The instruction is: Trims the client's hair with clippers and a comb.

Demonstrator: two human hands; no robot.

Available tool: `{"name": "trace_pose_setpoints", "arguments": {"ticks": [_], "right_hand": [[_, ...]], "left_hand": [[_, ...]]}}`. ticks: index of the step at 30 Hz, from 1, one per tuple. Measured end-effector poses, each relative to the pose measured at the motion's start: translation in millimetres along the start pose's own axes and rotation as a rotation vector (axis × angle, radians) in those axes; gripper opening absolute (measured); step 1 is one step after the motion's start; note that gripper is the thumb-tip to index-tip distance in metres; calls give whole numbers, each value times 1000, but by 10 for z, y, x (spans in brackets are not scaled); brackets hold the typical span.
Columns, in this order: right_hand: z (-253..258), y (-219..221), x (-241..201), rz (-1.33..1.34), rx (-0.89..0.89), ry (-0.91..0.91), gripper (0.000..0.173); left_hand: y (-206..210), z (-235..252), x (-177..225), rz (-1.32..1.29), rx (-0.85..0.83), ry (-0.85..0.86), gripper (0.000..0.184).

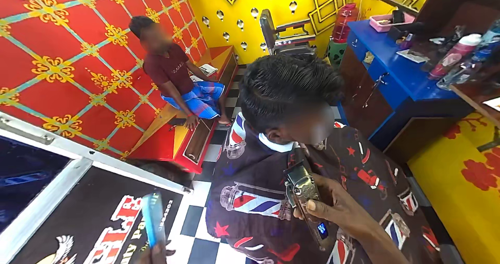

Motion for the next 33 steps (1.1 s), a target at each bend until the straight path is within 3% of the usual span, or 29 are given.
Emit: {"name": "trace_pose_setpoints", "arguments": {"ticks": [4, 6, 8, 12, 17, 20, 24, 29, 33], "right_hand": [[-68, 130, 129, -155, 97, 30, 51], [-123, 220, 143, -228, 161, 33, 52], [-183, 307, 94, -260, 203, -5, 55], [-443, 532, -174, -251, 158, -230, 48], [-755, 627, -461, -2, 272, -447, 49], [-533, 542, -594, -120, 414, -346, 42], [-303, 371, -587, -313, 676, -44, 50], [-138, 221, -603, -284, 731, 86, 46], [6, 160, -535, -244, 693, 149, 45]], "left_hand": [[372, 762, 1642, -74, -130, 599, 25], [662, 922, 2132, -119, -194, 819, 23], [1012, 1032, 2405, -207, -310, 921, 24], [1655, 965, 2549, -190, -642, 1105, 24], [1884, 661, 2625, -231, -813, 1172, 20], [1956, 581, 2746, -269, -837, 1179, 18], [2009, 516, 2820, -265, -853, 1163, 16], [2037, 353, 2829, -200, -856, 1186, 15], [2175, 178, 2755, 23, -850, 1216, 20]]}}
Point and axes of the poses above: each hand's wrist, its own z-axis towards the middle knuckle, its own y-axis out of the palm, x = y × z, the point moved 10 cm from there along z, towards the middle knuckle, and after that the axes turned 1 degree about y, right-handed, at the moved point
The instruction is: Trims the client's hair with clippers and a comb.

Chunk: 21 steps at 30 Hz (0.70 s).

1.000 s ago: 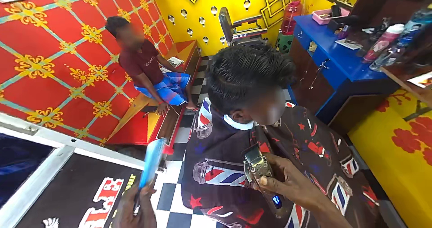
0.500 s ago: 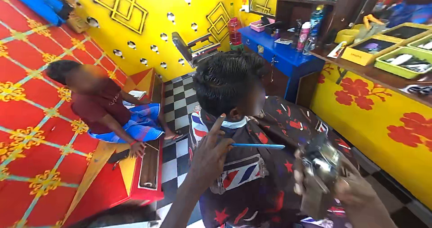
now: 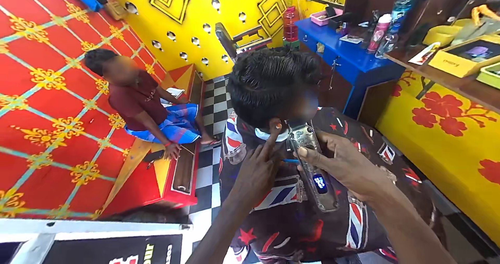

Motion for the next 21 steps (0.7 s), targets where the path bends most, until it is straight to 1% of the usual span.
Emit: {"name": "trace_pose_setpoints", "arguments": {"ticks": [3, 6, 9, 13, 16, 19, 21], "right_hand": [[100, 96, 82, 40, -42, 19, 44], [201, 161, 132, 39, -26, 2, 41], [265, 227, 165, 39, -1, -3, 40], [319, 227, 230, -24, 52, -11, 44], [335, 228, 218, -9, 73, -43, 44], [361, 233, 229, -3, 69, -72, 44], [384, 237, 249, 18, 60, -94, 44]], "left_hand": [[72, 1, 21, 85, -2, -48, 18], [79, 2, 46, 127, 9, -93, 15], [78, -9, 74, 129, 9, -119, 16], [65, 3, 92, 145, 21, -125, 23], [60, -5, 97, 152, 38, -127, 26], [66, -12, 89, 160, 61, -106, 23], [92, -6, 72, 177, 48, -107, 22]]}}
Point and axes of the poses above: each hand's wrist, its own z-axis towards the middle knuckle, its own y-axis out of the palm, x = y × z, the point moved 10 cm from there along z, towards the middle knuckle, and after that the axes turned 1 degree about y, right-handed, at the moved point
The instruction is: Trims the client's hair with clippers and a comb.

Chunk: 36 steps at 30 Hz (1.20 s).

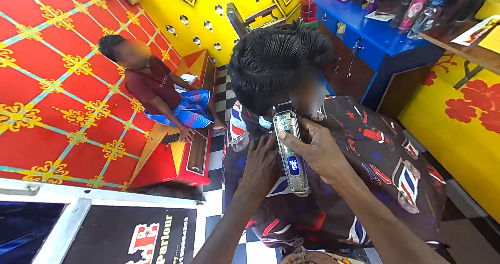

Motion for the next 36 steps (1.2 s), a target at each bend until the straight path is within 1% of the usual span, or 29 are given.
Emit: {"name": "trace_pose_setpoints", "arguments": {"ticks": [3, 5, 7, 10, 13, 16, 20, 22, 26, 28, 30, 33, 36], "right_hand": [[18, -17, 9, 15, 6, -24, 45], [-2, -63, -21, -72, 35, -83, 47], [-24, -101, -23, -142, 46, -84, 46], [-33, -91, 34, 31, -2, 35, 39], [-20, -75, 18, 106, -21, 65, 33], [1, -69, 22, 94, -30, 23, 37], [3, -126, -28, -47, 17, -72, 43], [-10, -141, -21, -59, 14, -58, 42], [0, -111, 24, 77, -28, 13, 35], [16, -103, 15, 91, -32, 16, 35], [17, -111, -12, 69, -22, -1, 36], [-10, -162, -51, -66, 17, -68, 41], [-10, -166, -29, -115, 19, -50, 39]], "left_hand": [[53, 12, -22, 4, -55, -25, 20], [72, 23, -17, 26, -77, -21, 19], [93, 23, -20, 36, -86, -15, 14], [117, 20, -26, 43, -102, -4, 17], [111, 24, -25, 46, -94, 2, 19], [101, 26, -25, 30, -83, 0, 20], [94, 27, -23, 25, -60, 3, 18], [89, 23, -23, 35, -52, 9, 18], [96, 22, -18, 48, -48, 16, 18], [95, 27, -18, 58, -57, 11, 20], [93, 30, -16, 60, -60, 10, 22], [90, 24, -17, 49, -40, 15, 20], [77, 21, -21, 40, -34, 12, 18]]}}
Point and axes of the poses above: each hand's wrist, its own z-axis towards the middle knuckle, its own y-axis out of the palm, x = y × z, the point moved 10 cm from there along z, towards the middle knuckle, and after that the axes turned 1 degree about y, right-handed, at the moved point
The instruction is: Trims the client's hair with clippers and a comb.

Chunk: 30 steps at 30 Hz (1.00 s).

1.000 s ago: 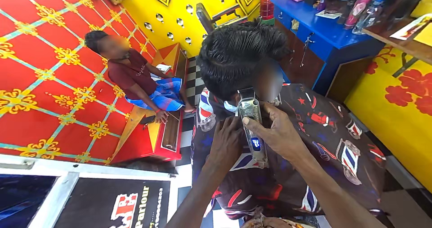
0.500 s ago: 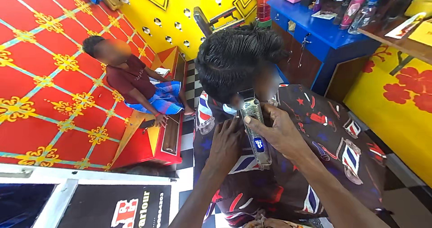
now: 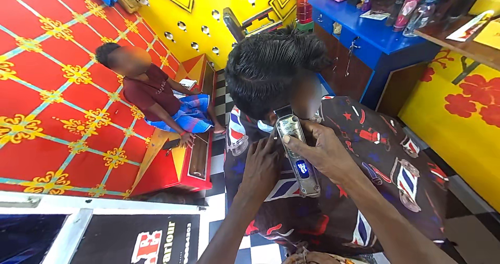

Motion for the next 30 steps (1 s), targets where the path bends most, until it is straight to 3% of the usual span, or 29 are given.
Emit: {"name": "trace_pose_setpoints", "arguments": {"ticks": [8, 16, 22, 30], "right_hand": [[17, -2, -39, -52, 28, -57, 40], [16, 30, 3, -96, 36, 15, 39], [-10, 14, -94, -329, 125, 65, 45], [-64, 38, -98, -377, 179, 23, 51]], "left_hand": [[-1, -1, 3, 3, 11, 9, 18], [22, -7, 7, 9, -26, 3, 18], [-9, -12, 9, -21, -18, -9, 16], [-19, -15, -8, -24, 0, -15, 12]]}}
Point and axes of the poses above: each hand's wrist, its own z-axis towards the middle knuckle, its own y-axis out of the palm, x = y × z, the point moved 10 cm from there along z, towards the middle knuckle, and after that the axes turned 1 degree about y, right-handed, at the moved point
